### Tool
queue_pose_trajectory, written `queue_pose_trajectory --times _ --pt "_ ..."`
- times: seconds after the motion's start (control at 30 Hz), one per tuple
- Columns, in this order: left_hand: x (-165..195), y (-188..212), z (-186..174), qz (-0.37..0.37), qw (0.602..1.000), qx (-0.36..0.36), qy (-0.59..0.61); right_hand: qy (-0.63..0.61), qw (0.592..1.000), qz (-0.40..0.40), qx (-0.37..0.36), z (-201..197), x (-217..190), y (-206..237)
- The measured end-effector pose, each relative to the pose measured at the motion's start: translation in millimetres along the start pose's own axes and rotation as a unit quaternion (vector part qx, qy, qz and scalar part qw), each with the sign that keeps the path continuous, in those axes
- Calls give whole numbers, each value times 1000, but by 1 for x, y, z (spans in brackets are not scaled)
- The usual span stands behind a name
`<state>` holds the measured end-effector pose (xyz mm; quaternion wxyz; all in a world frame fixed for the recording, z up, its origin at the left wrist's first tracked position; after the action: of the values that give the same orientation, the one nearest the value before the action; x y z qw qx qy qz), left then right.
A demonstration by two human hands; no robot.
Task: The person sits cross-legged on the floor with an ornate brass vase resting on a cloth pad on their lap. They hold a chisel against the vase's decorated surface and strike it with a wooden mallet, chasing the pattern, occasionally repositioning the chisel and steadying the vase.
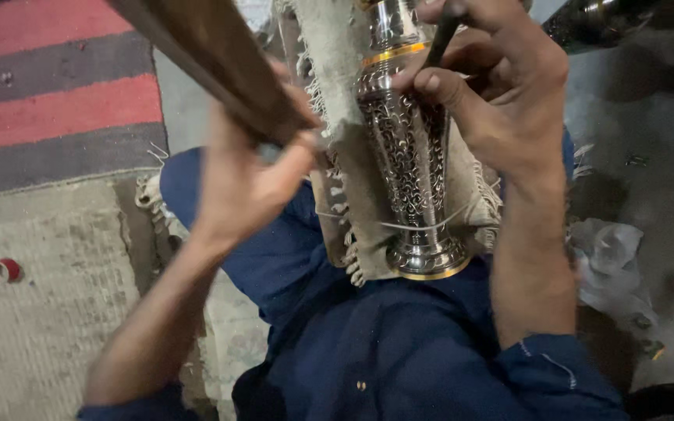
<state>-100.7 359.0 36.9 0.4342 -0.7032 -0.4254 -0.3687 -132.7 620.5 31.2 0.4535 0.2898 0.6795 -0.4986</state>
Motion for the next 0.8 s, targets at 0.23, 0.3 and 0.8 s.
queue_pose_trajectory --times 0.23,0.3,0.8 --pt "-34 17 6 -55 996 -16 64 158 987 -43 6 6 -9 -7" --pt "-30 0 -3 -59 997 -41 -19 120 989 -83 -7 7 -9 -9" --pt "35 -39 -63 140 882 -91 -440 86 994 -70 3 7 -1 -3"
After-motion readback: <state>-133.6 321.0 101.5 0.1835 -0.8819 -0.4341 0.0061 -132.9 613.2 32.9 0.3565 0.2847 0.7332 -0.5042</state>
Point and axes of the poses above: each hand's wrist, its own y-axis away from the middle knuckle, its own z-axis out of the palm, x = y × z, the point moved 4 cm from there along -y, towards the middle knuckle, and after that the axes turned 9 degrees about -y, right-handed, at the moved point
